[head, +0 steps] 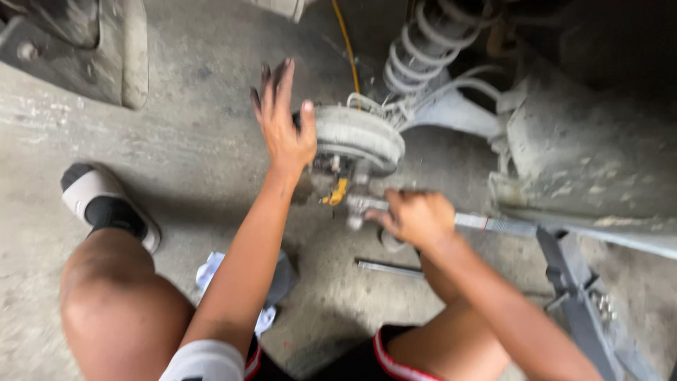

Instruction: The person sits on the floor beside a raised vehicle and strikes the brake drum with a hammer to loosen it from the hub, then pulls the drum off by hand. They then hold the drum and rub its surface with a piece of sandpaper, with a cloth and paper scraps on the ground nearby.

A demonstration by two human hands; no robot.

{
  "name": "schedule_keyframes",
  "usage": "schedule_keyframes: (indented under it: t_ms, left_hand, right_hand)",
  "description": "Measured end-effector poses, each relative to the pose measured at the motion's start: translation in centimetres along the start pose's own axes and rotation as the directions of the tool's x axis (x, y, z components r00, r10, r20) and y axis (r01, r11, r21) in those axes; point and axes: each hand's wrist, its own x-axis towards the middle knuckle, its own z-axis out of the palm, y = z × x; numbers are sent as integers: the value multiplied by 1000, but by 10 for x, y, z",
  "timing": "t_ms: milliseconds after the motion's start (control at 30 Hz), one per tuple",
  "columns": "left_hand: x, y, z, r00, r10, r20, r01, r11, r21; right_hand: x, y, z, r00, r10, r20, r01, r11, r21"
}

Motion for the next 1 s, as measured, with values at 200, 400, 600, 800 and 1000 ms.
schedule_keyframes:
  t_ms: [200,400,600,800,1000]
  left_hand:
    - [-12,-29,12,988,-34,-154,21,996,-81]
    - [-44,-41,7,813,-535,-231,472,837,-279]
    - [-28,-19,-3,988,-104,-116,108,994,22]
    - [-1,11,0,995,-100,27,100,995,-9]
    - [1,16,-4,996,-95,-4,94,996,-2]
  right_hand:
    - [-43,-27,13,965,-248,-84,259,951,171]
    - [-55,-33,13,971,-223,88,210,968,137]
    - [-57,-26,4,949,-310,59,305,949,81]
    - [-19,2,-2,951,-297,89,306,946,-106]
    - [-4,7,-6,980,-179,81,185,980,-77]
